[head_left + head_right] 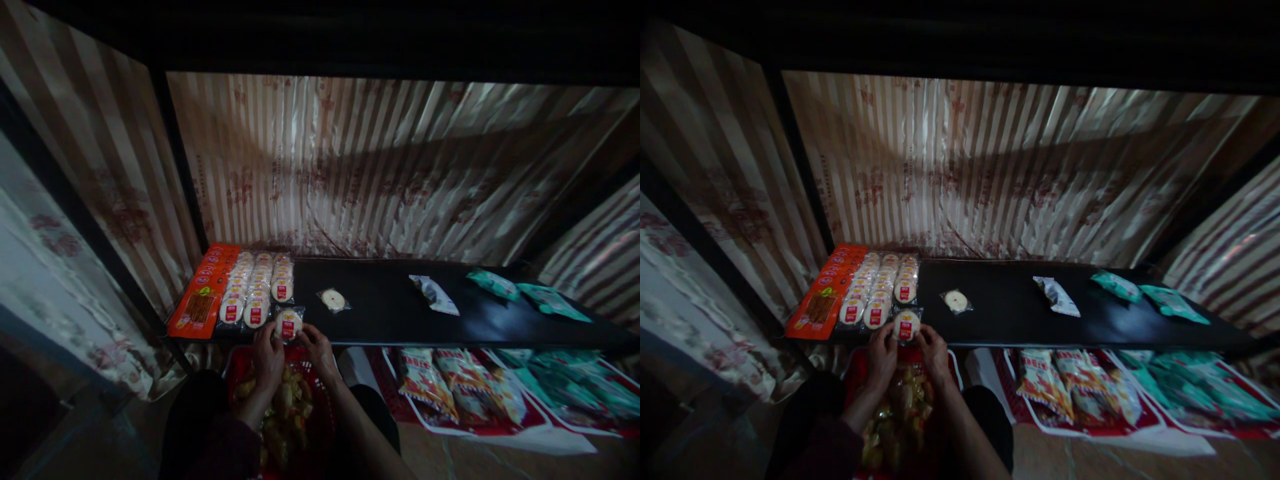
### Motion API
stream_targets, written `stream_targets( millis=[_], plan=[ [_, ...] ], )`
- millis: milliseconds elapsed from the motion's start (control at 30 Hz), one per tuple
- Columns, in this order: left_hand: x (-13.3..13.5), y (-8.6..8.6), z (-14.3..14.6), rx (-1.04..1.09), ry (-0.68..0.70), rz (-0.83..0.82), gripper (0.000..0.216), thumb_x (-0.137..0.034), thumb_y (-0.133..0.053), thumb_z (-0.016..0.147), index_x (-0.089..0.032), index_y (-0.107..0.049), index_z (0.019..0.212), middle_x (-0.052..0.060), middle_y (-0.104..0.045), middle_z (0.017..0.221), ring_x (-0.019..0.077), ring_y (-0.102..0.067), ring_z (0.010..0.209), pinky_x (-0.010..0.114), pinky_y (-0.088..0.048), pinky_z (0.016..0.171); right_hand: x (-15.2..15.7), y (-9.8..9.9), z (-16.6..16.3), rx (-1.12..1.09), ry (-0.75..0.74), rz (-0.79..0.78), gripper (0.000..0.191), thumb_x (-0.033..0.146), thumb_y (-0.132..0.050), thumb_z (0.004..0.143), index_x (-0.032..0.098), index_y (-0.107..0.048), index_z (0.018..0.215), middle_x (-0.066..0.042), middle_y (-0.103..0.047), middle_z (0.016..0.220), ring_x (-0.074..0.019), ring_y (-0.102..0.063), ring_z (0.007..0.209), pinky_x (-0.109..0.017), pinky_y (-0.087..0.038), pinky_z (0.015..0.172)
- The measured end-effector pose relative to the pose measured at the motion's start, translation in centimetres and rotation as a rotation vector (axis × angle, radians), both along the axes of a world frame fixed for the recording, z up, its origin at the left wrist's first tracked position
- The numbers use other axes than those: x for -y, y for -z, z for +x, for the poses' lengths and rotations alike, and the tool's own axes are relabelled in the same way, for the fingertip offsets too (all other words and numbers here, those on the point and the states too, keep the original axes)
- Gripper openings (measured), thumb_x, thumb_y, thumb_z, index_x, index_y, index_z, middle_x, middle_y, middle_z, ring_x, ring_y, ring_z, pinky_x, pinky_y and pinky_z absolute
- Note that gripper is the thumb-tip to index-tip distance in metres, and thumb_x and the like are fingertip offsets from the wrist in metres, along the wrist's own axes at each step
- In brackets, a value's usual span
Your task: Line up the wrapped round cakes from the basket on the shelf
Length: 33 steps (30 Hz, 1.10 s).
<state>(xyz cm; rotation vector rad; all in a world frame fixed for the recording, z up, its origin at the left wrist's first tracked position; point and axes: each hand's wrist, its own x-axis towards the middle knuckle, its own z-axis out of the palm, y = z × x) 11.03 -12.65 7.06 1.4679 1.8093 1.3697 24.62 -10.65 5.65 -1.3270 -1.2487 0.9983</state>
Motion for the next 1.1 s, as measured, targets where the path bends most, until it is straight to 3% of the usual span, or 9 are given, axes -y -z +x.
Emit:
stream_targets(
  millis=[200,433,667,933,1100],
  plan=[
    [-1.6,0.3,0.3,-0.003,0.007,-0.014,0.04,-0.009,-0.042,0.073,-0.018,-0.062,0.107,0.01,-0.064,0.116,0.0215,-0.054,0.114,0.038,-0.041,0.102,-1.9,-0.2,0.0,0.153,0.056,0.005,0.034,0.049,-0.06,0.071,0.022,-0.072,0.088,-0.004,-0.073,0.086,-0.0233,-0.065,0.082,-0.032,-0.05,0.075],
    [-3.4,2.1,0.9,0.07,0.036,0.001,0.045,-0.006,-0.042,0.072,-0.016,-0.06,0.112,0.011,-0.06,0.123,0.0202,-0.053,0.119,0.035,-0.043,0.102,-3.8,-0.1,-0.2,0.256,0.084,-0.018,0.03,0.044,-0.057,0.072,0.023,-0.071,0.087,-0.003,-0.072,0.084,-0.0211,-0.065,0.079,-0.031,-0.048,0.074],
    [-4.0,3.2,1.5,0.067,0.074,0.016,0.05,-0.004,-0.04,0.072,-0.015,-0.057,0.118,0.013,-0.052,0.134,0.0186,-0.062,0.103,0.035,-0.05,0.094,-5.0,-0.6,-0.3,0.373,0.078,-0.055,0.027,0.042,-0.053,0.075,0.025,-0.069,0.087,-0.001,-0.072,0.084,-0.0199,-0.065,0.079,-0.029,-0.046,0.071],
    [-4.5,2.9,1.5,-0.068,0.089,-0.004,0.053,-0.004,-0.046,0.068,-0.017,-0.059,0.118,0.01,-0.048,0.139,0.0238,-0.039,0.133,0.041,-0.03,0.113,-6.5,-0.4,-0.7,0.47,0.081,-0.063,0.026,0.042,-0.05,0.079,0.027,-0.068,0.088,0.0,-0.072,0.085,-0.018,-0.064,0.079,-0.027,-0.045,0.07],
    [-4.4,2.6,1.7,-0.145,0.126,-0.016,0.054,-0.003,-0.046,0.069,-0.015,-0.059,0.12,0.011,-0.04,0.145,0.0244,-0.034,0.136,0.04,-0.029,0.114,-7.2,-0.3,-0.7,0.522,0.072,-0.045,0.027,0.041,-0.049,0.081,0.025,-0.068,0.091,-0.001,-0.072,0.091,-0.0182,-0.064,0.082,-0.027,-0.044,0.071]
  ],
)
